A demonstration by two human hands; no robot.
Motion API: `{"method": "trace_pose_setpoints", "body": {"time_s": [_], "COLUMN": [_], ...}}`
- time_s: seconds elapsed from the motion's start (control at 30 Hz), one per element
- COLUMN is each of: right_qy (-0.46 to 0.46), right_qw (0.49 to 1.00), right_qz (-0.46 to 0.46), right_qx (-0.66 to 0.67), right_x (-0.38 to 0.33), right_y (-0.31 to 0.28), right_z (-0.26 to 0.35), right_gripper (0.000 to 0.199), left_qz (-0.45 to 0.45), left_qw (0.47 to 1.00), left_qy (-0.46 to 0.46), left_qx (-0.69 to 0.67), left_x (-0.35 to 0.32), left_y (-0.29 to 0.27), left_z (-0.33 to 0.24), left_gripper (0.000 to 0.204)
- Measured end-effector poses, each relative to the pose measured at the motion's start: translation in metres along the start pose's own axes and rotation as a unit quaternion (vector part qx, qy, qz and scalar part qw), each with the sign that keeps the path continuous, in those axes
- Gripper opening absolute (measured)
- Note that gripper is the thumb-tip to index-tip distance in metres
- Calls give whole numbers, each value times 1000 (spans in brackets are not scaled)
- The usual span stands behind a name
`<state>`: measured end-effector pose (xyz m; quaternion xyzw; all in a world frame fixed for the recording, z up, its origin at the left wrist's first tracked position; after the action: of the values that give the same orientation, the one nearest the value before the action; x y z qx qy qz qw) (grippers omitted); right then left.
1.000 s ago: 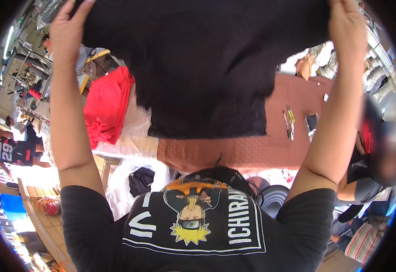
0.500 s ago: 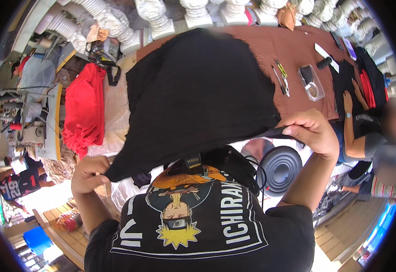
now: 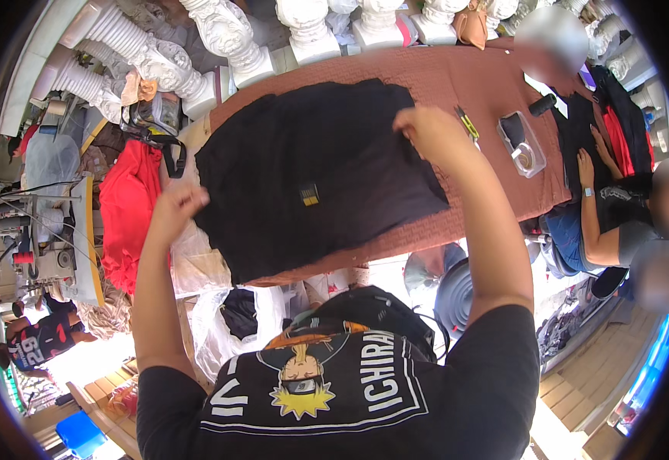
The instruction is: The person counts and folds red shirts on a table, records notes in a notebook using a pen, and then removes black garments from a plastic bag to unfold and check them individually.
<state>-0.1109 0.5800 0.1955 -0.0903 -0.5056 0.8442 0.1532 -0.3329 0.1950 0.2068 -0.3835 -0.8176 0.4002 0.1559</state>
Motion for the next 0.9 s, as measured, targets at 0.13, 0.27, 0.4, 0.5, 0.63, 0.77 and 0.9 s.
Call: {"method": "trace_pose_setpoints", "body": {"time_s": [0.13,0.27,0.4,0.5,0.63,0.77,0.9], "right_qy": [-47,-18,56,176,149,141,137], "right_qw": [980,973,988,981,986,987,987], "right_qz": [-181,-205,-123,-76,38,-28,-53], "right_qx": [-68,100,76,15,-63,-76,-67], "right_x": [81,52,-20,-58,-63,-69,-66], "right_y": [25,52,99,110,116,142,148], "right_z": [-18,-16,-52,-67,-61,-91,-103], "right_gripper": [17,26,32,46,60,38,23], "left_qz": [-270,-254,-45,-26,-72,-29,-31], "left_qw": [954,963,983,982,983,992,999], "left_qy": [56,79,135,99,92,77,-25], "left_qx": [117,32,119,158,139,96,15], "left_x": [85,72,2,-24,-43,-36,-16], "left_y": [12,70,146,174,187,179,168], "left_z": [18,-1,29,42,73,82,83], "left_gripper": [20,27,48,58,52,42,33]}}
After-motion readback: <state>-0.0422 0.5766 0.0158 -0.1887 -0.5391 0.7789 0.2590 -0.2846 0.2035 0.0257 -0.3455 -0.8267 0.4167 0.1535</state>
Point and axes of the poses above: each hand's wrist, its own x-axis towards the middle knuckle, its own y-axis out of the palm, z = x × y, the point moved 1 cm from there along x, towards the middle knuckle, and after that the axes turned 2 degrees about -z, right-handed, at the moved point
